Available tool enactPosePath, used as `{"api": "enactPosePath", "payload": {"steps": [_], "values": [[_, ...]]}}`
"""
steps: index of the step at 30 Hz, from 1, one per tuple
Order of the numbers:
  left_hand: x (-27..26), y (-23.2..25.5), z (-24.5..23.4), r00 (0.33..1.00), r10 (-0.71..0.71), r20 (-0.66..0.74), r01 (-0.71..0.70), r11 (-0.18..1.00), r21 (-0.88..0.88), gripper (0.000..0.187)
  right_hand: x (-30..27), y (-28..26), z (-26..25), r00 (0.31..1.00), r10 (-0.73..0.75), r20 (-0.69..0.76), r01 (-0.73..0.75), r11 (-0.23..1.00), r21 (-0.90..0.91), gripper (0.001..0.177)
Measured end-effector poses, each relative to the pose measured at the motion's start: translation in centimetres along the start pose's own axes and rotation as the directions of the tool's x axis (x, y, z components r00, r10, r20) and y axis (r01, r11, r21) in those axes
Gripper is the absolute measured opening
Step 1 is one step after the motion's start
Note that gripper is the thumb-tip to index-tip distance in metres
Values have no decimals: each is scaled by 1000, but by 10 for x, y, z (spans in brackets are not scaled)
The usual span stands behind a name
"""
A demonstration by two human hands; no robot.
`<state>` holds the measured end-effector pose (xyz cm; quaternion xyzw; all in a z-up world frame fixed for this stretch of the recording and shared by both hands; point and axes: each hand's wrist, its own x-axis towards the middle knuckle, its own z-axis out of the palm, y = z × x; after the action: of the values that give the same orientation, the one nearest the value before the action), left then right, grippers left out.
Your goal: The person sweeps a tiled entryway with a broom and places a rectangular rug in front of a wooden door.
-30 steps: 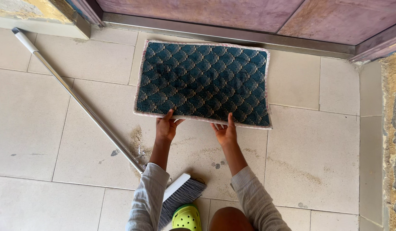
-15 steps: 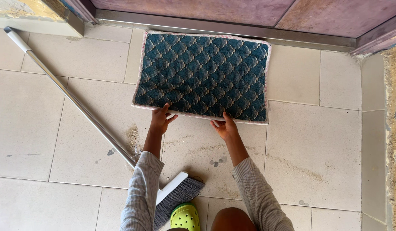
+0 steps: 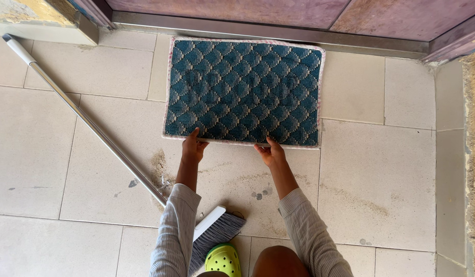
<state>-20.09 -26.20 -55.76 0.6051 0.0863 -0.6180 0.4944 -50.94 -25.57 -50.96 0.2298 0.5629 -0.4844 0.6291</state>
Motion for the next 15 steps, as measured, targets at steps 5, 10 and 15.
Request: {"api": "enactPosePath", "payload": {"steps": [5,10,15], "values": [[-6,-4,13,991,-56,-122,38,988,-148,80,-10,7,-10,995,-92,-30,92,996,14,36],[-12,0,21,976,-109,-189,87,989,-121,83,1,4,-4,989,-95,-113,94,995,-17,44],[-60,25,42,982,-108,-153,97,992,-79,80,6,2,-10,990,-79,-114,80,997,1,46]]}}
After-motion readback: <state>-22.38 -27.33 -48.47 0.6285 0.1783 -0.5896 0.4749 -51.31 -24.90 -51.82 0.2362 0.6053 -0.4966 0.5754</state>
